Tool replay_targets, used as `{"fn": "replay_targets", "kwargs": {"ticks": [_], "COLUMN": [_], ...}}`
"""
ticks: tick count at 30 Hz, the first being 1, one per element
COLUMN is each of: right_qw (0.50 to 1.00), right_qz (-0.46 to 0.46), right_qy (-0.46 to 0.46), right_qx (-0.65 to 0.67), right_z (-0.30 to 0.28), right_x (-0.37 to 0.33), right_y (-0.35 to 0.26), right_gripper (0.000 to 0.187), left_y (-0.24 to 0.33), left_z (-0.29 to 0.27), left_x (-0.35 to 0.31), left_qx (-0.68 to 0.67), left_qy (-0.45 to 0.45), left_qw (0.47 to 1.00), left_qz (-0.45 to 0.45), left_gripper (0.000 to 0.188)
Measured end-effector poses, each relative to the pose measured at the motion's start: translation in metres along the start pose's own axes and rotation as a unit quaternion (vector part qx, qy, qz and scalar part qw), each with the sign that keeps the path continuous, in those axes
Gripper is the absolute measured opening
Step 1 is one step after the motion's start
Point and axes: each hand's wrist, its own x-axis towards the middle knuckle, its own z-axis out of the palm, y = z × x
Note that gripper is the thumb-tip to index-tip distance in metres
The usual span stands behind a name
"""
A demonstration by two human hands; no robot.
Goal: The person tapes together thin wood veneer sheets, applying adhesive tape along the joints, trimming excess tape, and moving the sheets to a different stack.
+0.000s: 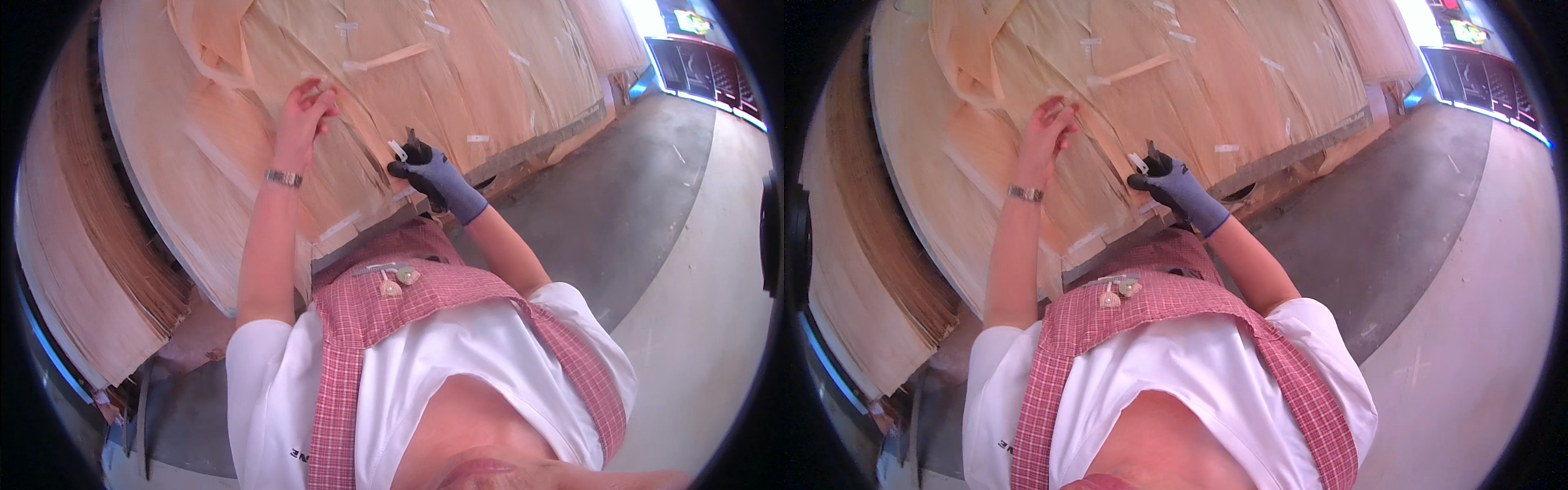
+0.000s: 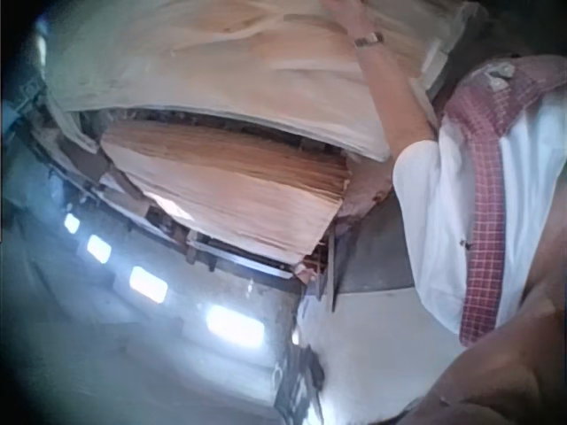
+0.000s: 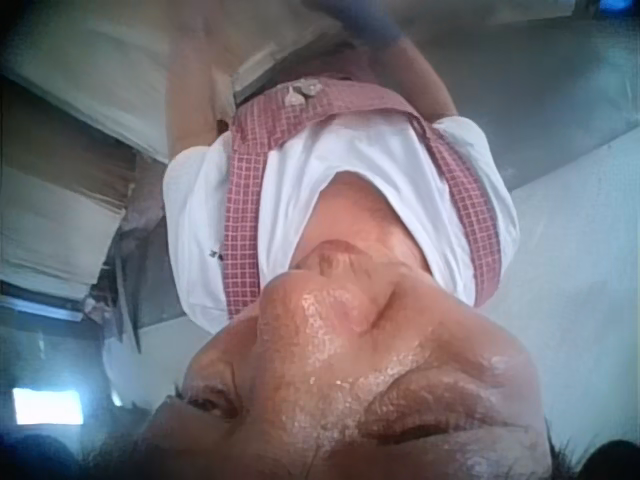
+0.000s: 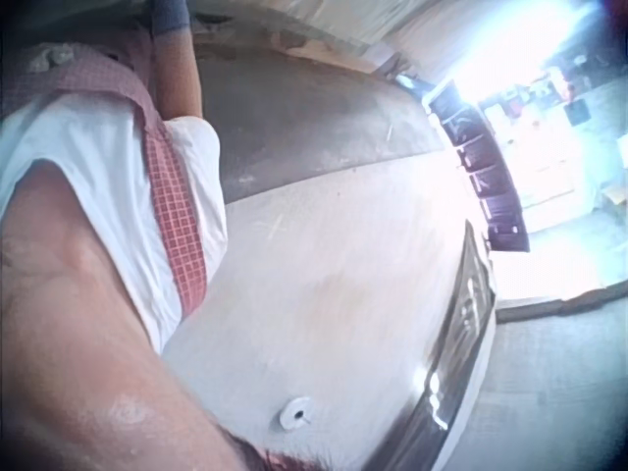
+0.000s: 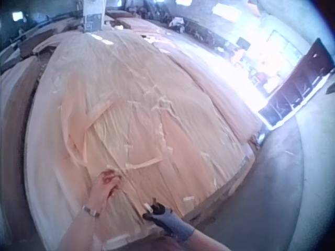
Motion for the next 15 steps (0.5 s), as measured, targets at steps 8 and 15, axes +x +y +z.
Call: {"fn": "replay_targets", "kwargs": {"ticks": [8, 15], "right_qw": [0.998, 0.951], "right_qz": [-0.002, -0.164], "right_qy": [-0.019, 0.109], "right_qx": [-0.061, -0.240], "right_z": [0.016, 0.031], "right_x": [-0.005, 0.013], "right_y": [-0.005, 0.023], "right_gripper": [0.036, 0.044], "left_y": [0.027, 0.004], "left_z": [0.017, 0.005], "left_x": [-0.009, 0.022], "left_qx": [0.104, 0.240], "left_qy": [-0.013, 0.028], "left_qw": [0.994, 0.950], "left_qz": [0.030, 0.196], "left_gripper": [0.064, 0.035]}}
